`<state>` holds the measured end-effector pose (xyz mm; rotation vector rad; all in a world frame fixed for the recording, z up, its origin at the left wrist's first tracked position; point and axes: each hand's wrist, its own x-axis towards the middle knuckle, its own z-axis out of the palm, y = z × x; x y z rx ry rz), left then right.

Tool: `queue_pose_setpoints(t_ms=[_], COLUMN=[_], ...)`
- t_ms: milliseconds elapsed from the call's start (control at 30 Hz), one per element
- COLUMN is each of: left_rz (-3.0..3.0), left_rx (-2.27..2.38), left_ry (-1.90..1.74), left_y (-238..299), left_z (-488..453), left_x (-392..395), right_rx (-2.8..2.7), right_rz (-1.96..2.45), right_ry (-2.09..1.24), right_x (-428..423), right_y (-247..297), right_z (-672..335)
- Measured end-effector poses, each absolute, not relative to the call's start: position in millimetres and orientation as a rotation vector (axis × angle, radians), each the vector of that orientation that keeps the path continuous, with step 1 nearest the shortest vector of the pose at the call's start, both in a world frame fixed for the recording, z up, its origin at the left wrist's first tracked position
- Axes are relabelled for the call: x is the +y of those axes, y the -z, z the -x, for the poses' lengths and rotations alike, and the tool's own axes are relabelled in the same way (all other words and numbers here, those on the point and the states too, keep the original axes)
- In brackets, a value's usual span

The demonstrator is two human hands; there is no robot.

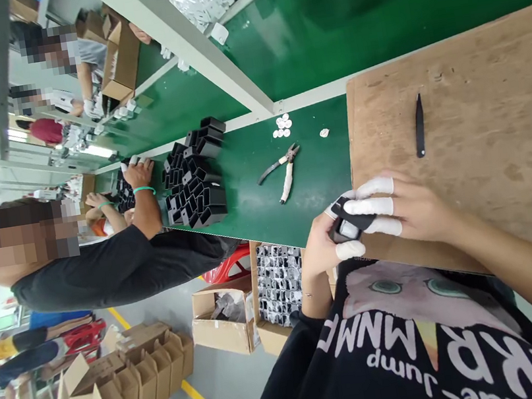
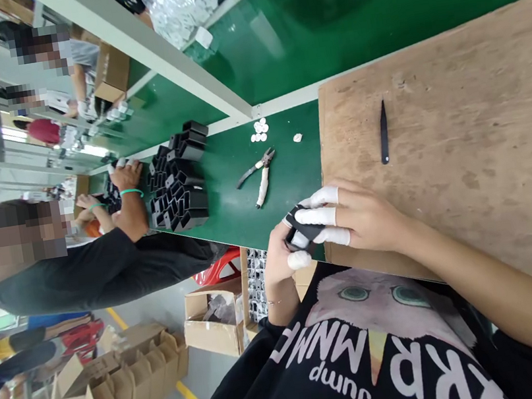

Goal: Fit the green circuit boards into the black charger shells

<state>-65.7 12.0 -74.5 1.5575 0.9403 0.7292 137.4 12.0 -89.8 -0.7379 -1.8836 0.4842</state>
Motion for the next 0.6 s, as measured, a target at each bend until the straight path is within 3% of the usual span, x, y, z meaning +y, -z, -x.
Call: queue_pose_setpoints(t_ms=[233, 533, 600], left_rz=[-1.629, -1.733, -1.813], left_rx=[0.960, 1.285, 1.372], left_ry=[-0.717, -0.916, -0.928], left_y=[80.8, 87.7, 85.8], left_z=[60.5, 43.5, 36.3], left_x=[9.1, 1.3, -0.8], right_rx=[-1.474, -0.880, -0.712], right_rz=[0.933, 1.013, 1.000], right_ry=[-0.762, -1.850, -1.963], right_x=[6.2, 0.7, -0.4], right_y=[93.1, 97.3, 95.8], right_z=[-132.4, -107.5, -102.2])
